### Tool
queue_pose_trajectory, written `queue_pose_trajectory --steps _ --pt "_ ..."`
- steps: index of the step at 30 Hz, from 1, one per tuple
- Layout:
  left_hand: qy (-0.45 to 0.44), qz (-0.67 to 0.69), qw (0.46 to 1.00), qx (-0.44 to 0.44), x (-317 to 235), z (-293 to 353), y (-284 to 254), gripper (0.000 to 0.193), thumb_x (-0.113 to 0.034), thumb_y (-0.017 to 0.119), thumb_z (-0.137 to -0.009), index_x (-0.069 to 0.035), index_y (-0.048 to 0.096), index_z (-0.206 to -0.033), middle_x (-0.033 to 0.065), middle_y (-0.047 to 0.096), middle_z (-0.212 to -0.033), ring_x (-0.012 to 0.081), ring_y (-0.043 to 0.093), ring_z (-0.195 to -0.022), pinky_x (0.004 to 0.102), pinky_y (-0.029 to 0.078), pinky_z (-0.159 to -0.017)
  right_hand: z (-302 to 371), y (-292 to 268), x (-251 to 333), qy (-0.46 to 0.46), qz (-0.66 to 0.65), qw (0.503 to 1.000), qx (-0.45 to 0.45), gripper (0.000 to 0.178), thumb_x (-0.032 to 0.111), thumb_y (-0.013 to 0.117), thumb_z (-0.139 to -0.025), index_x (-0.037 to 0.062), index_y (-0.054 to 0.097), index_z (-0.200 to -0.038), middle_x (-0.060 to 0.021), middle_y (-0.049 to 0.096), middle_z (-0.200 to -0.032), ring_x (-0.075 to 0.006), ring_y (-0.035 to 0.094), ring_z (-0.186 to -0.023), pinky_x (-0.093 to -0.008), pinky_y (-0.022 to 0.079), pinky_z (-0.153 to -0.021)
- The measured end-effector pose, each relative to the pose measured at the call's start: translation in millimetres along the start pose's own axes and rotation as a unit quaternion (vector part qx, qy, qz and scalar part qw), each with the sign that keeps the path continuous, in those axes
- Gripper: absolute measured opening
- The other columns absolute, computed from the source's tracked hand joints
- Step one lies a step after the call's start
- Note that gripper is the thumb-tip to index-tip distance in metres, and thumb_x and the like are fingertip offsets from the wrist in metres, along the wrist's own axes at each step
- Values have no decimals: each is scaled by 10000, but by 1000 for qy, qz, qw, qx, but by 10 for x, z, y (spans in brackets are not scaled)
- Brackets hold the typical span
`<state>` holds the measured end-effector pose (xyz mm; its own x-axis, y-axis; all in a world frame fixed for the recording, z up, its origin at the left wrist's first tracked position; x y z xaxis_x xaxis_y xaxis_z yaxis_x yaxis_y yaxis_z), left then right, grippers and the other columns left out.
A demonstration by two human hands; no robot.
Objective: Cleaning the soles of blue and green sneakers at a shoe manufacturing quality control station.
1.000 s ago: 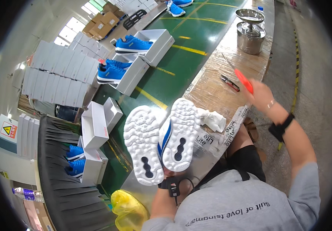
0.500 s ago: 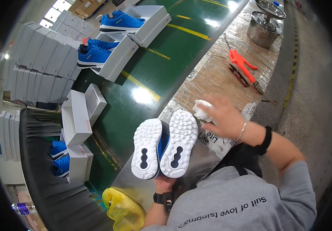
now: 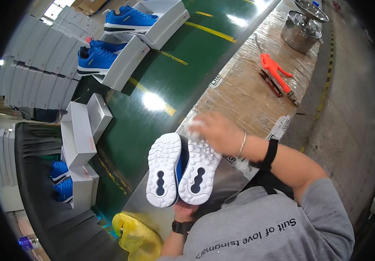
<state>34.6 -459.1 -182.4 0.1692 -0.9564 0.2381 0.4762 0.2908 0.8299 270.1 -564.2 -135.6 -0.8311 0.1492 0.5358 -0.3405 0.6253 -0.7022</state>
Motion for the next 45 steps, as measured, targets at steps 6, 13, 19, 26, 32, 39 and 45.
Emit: queue_pose_trajectory --steps 6,13,19,26,32,39,45 --pt "69 -148 987 11 47 -67 20 590 -378 534 -860 -41 408 -1328 132 408 -1379 297 392 -1261 482 264 -1077 43 -154 237 44 0 997 70 305 67 547 -772 105 596 -1070 -133 551 -1124 -317 504 -1030 -383 424 -884" --pt "47 -160 986 15 142 -123 73 561 -373 563 -850 -79 444 -1312 96 488 -1320 259 448 -1224 473 302 -1055 262 -259 185 -79 41 996 10 377 50 591 -715 119 602 -1085 -140 572 -1071 -328 552 -944 -390 456 -804" --pt "1 -93 991 91 67 -115 -89 499 -322 544 -867 -69 453 -1287 118 502 -1292 285 477 -1183 507 347 -1015 210 -276 883 -248 -18 963 106 357 145 594 -756 171 568 -1112 -62 558 -1125 -236 549 -981 -361 471 -817" --pt "-11 -108 993 52 154 -179 117 526 -325 576 -845 -72 451 -1290 106 479 -1320 271 451 -1214 492 323 -1037 -179 -305 298 -110 69 988 85 481 38 623 -668 144 566 -1134 -92 554 -1119 -291 547 -960 -405 462 -818" --pt "203 -516 826 96 71 -101 -42 613 -463 525 -849 -140 379 -1349 61 418 -1365 246 400 -1260 470 300 -1056 -471 -168 1461 -337 -130 910 202 422 109 528 -754 159 547 -1173 -102 518 -1192 -269 533 -1026 -372 457 -843" --pt "-41 -102 991 72 -19 -258 79 461 -337 462 -918 -74 449 -1297 90 494 -1307 254 476 -1187 437 350 -1032 -894 82 130 -131 163 938 277 439 28 596 -676 123 586 -1104 -109 561 -1070 -304 501 -1027 -400 422 -869" --pt "124 -327 933 80 -683 0 525 474 -309 524 -887 -57 462 -1284 80 506 -1295 226 512 -1142 378 386 -1002 -440 -427 -199 -41 199 968 145 410 5 603 -676 108 583 -1073 -115 543 -1103 -318 492 -1013 -412 424 -855"
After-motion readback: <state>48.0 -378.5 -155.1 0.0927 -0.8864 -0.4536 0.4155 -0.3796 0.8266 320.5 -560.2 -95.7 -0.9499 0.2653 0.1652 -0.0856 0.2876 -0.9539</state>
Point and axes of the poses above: each hand's wrist, its own z-axis away from the middle knuckle, its own y-axis out of the palm, x = y × z, the point moved 2 cm from there along -z, towards the middle knuckle
